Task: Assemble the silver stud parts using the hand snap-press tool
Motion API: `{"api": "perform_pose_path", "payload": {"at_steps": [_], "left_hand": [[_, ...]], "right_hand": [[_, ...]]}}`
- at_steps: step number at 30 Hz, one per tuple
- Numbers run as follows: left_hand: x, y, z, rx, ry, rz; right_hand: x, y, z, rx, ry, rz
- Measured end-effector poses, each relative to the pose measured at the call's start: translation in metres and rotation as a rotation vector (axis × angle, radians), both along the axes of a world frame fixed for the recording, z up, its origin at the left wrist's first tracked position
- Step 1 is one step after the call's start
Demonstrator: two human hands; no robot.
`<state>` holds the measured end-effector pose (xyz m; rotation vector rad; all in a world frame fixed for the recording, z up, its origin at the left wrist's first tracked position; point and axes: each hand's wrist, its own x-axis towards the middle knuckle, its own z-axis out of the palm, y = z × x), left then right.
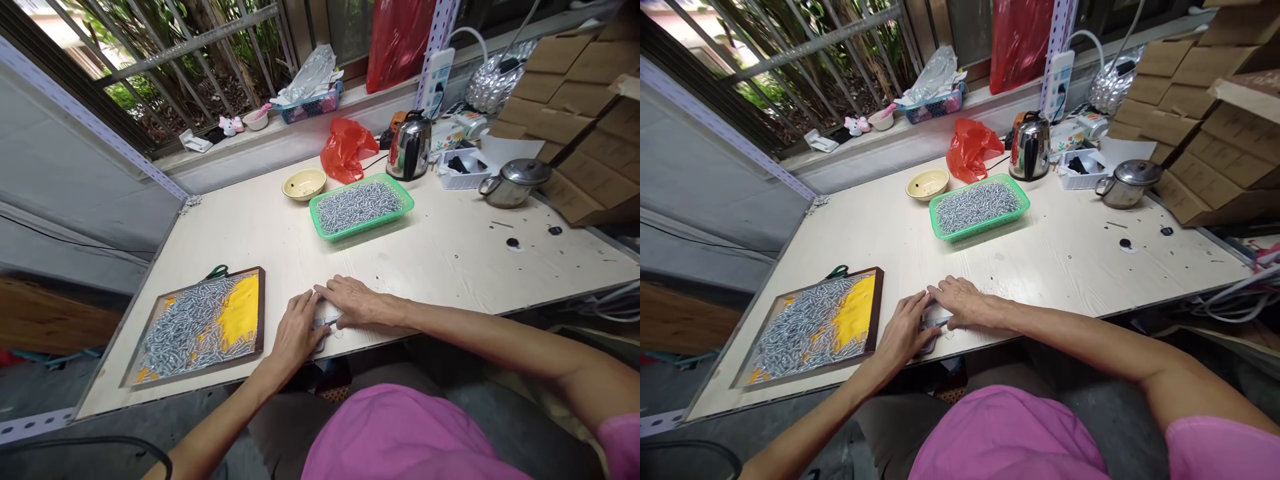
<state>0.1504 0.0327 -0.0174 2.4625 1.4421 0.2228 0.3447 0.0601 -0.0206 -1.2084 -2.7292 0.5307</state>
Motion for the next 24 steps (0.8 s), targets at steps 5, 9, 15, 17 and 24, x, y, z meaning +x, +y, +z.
{"api": "perform_pose_path", "payload": {"at_steps": [5,9,15,17,24], "left_hand": [[0.01,0.014,-0.004,-0.056,0.178,-0.102],[0.018,0.017,-0.002,-0.022,0.229,-0.134],[0.022,0.026,-0.005,0.004,0.235,-0.169],[0.02,0.027,-0.008,0.018,0.219,-0.14],[0.025,0.028,-0.007,0.033,0.233,-0.058]], "right_hand": [[0.011,0.001,0.005,0.006,-0.121,-0.095],[0.015,0.0,0.014,0.001,-0.151,-0.051],[0.011,0.0,0.012,-0.029,-0.132,-0.099],[0.012,0.002,0.006,-0.03,-0.098,-0.085],[0.012,0.005,-0.005,-0.007,-0.033,-0.057]]}}
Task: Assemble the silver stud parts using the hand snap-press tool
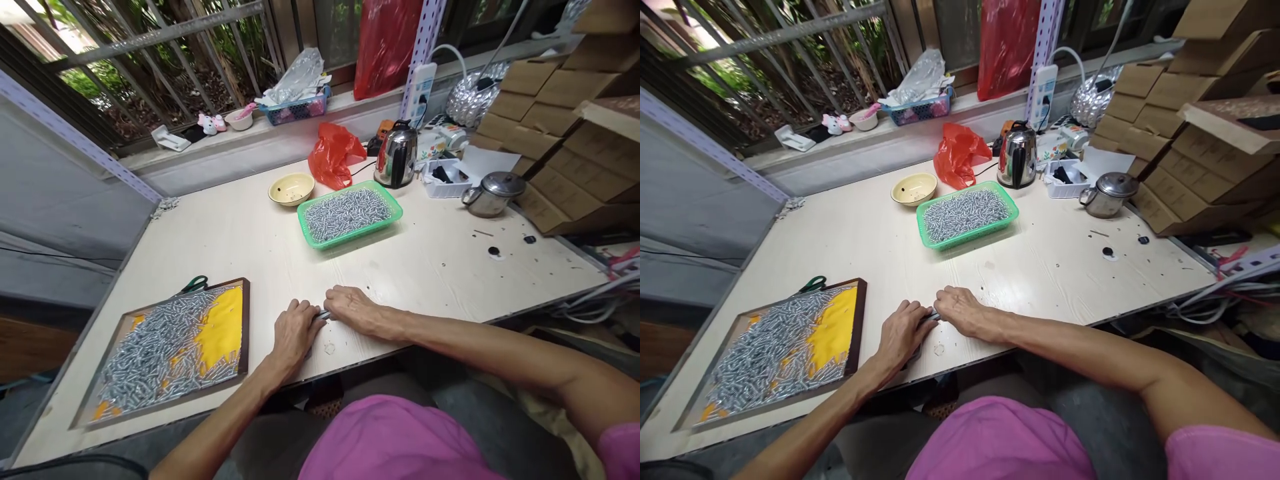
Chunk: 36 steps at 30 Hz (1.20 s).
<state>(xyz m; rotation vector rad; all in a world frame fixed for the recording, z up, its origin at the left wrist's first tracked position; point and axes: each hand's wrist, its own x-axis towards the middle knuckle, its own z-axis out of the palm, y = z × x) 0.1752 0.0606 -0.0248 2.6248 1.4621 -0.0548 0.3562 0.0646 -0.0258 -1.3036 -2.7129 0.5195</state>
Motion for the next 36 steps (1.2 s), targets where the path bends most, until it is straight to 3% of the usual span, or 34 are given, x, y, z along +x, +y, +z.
{"api": "perform_pose_path", "payload": {"at_steps": [4,9,13,19,23,25,30,33,36], "left_hand": [[-0.001,-0.006,-0.005,0.059,-0.04,0.01],[0.002,-0.036,-0.025,0.21,-0.218,-0.016],[0.013,-0.056,-0.033,0.172,-0.296,-0.075],[0.021,-0.066,-0.034,0.082,-0.386,-0.068],[0.022,-0.07,-0.031,0.065,-0.437,-0.047],[0.023,-0.071,-0.032,0.039,-0.465,-0.055],[0.02,-0.076,-0.043,-0.035,-0.449,0.008],[0.017,-0.081,-0.051,-0.072,-0.434,0.039],[0.018,-0.085,-0.055,-0.119,-0.457,0.048]], "right_hand": [[0.008,0.007,0.004,0.036,0.006,-0.029],[0.023,0.032,0.009,-0.048,0.048,0.102],[0.006,0.035,0.007,0.05,-0.061,0.018],[-0.012,0.05,0.001,0.191,-0.16,0.095],[-0.02,0.059,0.006,0.202,-0.21,0.045],[-0.035,0.05,0.01,0.222,-0.185,0.121],[-0.083,0.016,0.014,0.239,-0.069,0.569],[-0.097,0.006,0.014,0.259,-0.053,0.656],[-0.103,-0.001,0.02,0.215,0.083,0.657]]}}
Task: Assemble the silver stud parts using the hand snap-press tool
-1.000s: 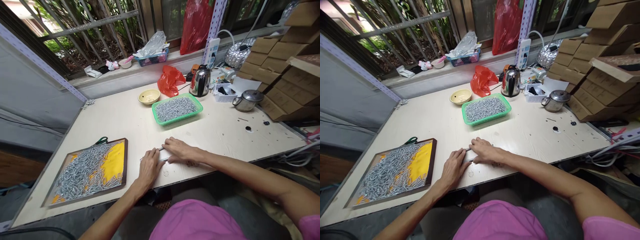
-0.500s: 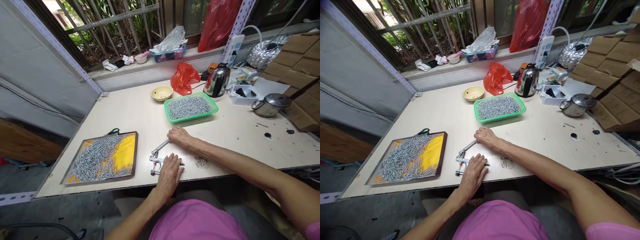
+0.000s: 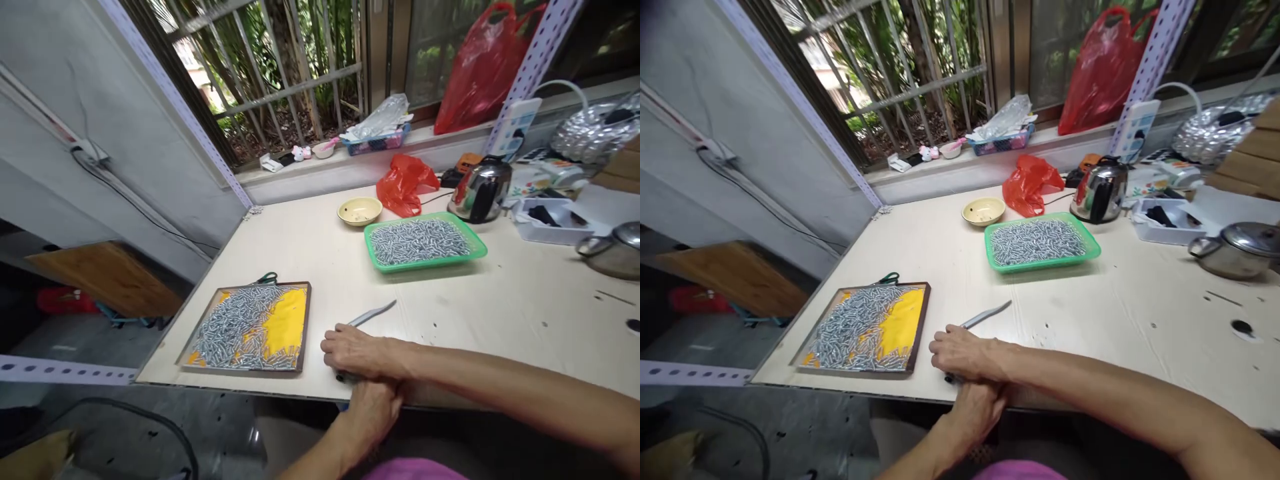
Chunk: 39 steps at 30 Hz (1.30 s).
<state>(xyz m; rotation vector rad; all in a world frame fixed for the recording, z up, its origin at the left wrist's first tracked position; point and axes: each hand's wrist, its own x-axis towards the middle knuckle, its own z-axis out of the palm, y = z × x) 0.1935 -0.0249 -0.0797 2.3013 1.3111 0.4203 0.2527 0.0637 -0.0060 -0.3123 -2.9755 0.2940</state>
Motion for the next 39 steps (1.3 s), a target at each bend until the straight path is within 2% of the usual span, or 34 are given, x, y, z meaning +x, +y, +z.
{"api": "perform_pose_path", "payload": {"at_steps": [4,7,8,11,14,16,18,21,25,29,32,33,35,37,39], "left_hand": [[0.001,-0.001,0.006,0.0,-0.044,0.021],[-0.02,0.014,0.023,0.103,-0.11,0.018],[-0.034,0.024,0.031,0.165,-0.099,0.062],[-0.092,0.063,0.056,0.347,0.098,0.383],[-0.151,0.102,0.072,0.377,0.403,0.568],[-0.178,0.12,0.073,0.318,0.531,0.587],[-0.192,0.131,0.07,0.264,0.579,0.57],[-0.196,0.14,0.063,0.224,0.586,0.549],[-0.197,0.145,0.059,0.182,0.579,0.524],[-0.201,0.143,0.063,0.137,0.547,0.512],[-0.197,0.139,0.07,0.139,0.516,0.551],[-0.193,0.136,0.074,0.129,0.462,0.587],[-0.177,0.125,0.08,0.02,0.22,0.674],[-0.152,0.107,0.086,-0.226,-0.123,0.718],[-0.125,0.086,0.088,-0.499,-0.343,0.683]], "right_hand": [[0.0,-0.003,0.024,-0.066,0.191,-0.049],[0.022,0.013,0.052,-0.012,0.446,-0.277],[0.035,0.022,0.061,0.034,0.537,-0.381],[0.087,0.058,0.077,0.214,0.583,-0.65],[0.14,0.09,0.071,0.331,0.485,-0.849],[0.162,0.101,0.058,0.374,0.395,-0.887],[0.17,0.1,0.044,0.365,0.357,-0.879],[0.159,0.079,0.025,0.244,0.353,-0.806],[0.129,0.029,0.011,-0.001,0.271,-0.668],[0.107,-0.013,0.005,-0.217,0.121,-0.578],[0.101,-0.027,0.0,-0.299,0.04,-0.585],[0.1,-0.03,-0.002,-0.312,0.021,-0.592],[0.099,-0.032,-0.006,-0.324,-0.003,-0.599],[0.098,-0.035,-0.01,-0.324,-0.011,-0.597],[0.097,-0.037,-0.013,-0.315,-0.006,-0.605]]}}
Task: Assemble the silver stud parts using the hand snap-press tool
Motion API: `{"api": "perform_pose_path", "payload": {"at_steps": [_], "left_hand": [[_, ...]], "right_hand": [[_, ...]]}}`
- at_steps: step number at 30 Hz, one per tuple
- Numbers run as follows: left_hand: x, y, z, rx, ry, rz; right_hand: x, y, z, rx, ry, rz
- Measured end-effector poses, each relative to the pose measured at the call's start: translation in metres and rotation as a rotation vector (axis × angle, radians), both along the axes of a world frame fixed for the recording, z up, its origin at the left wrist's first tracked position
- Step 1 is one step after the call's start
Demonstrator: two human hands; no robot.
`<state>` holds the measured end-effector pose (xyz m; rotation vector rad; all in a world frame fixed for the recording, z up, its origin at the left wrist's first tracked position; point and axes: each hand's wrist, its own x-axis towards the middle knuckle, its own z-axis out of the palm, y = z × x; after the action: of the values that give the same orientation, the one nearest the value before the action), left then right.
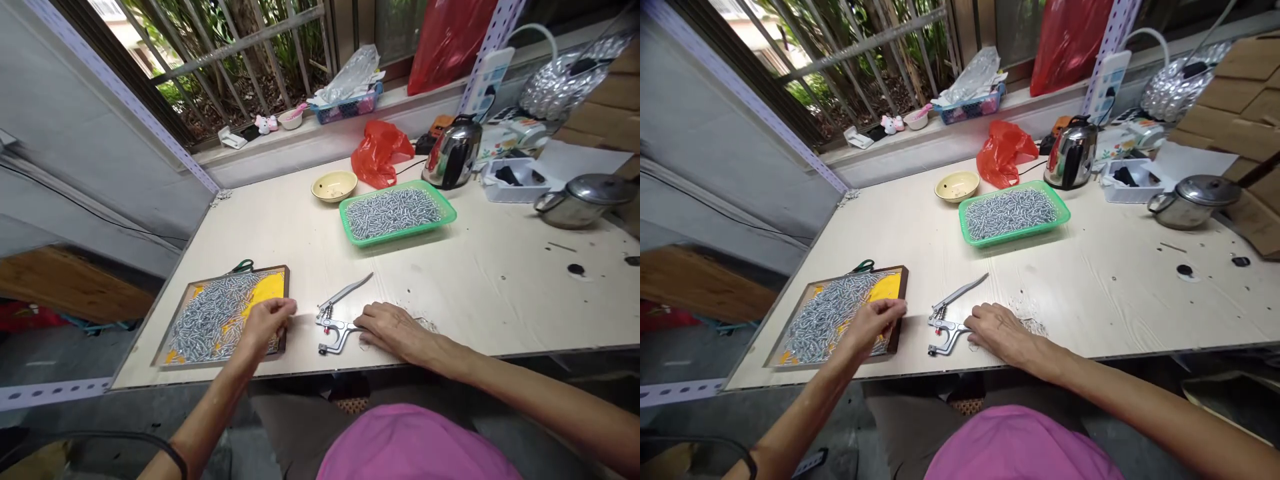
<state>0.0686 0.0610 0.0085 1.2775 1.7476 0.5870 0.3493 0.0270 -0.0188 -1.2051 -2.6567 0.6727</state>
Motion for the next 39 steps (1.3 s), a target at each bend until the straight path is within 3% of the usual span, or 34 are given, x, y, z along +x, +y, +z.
{"api": "perform_pose_path", "payload": {"at_steps": [2,5,10,13,18,26,30,34,39], "left_hand": [[0.024,-0.018,-0.001,-0.137,-0.141,0.002],[0.045,-0.033,-0.008,-0.221,-0.193,0.035],[0.046,-0.036,-0.024,-0.287,-0.157,0.027],[0.043,-0.038,-0.031,-0.311,-0.16,0.024],[0.043,-0.038,-0.032,-0.326,-0.117,0.001],[0.041,-0.027,-0.029,-0.387,-0.041,-0.159],[0.041,-0.029,-0.028,-0.398,-0.04,-0.164],[0.042,-0.033,-0.028,-0.391,-0.034,-0.171],[0.04,-0.034,-0.031,-0.39,-0.032,-0.174]], "right_hand": [[-0.001,-0.002,-0.004,0.016,-0.002,-0.024],[-0.002,-0.003,-0.013,0.038,-0.01,-0.042],[-0.001,-0.003,-0.035,0.091,0.015,-0.026],[-0.001,-0.003,-0.039,0.096,0.011,-0.034],[-0.001,-0.005,-0.032,0.1,0.03,-0.045],[-0.003,-0.008,-0.028,0.082,0.031,-0.045],[-0.001,-0.007,-0.016,0.058,0.014,-0.041],[0.002,0.013,-0.007,0.107,-0.01,-0.071],[-0.002,0.041,-0.009,0.079,-0.104,-0.001]]}}
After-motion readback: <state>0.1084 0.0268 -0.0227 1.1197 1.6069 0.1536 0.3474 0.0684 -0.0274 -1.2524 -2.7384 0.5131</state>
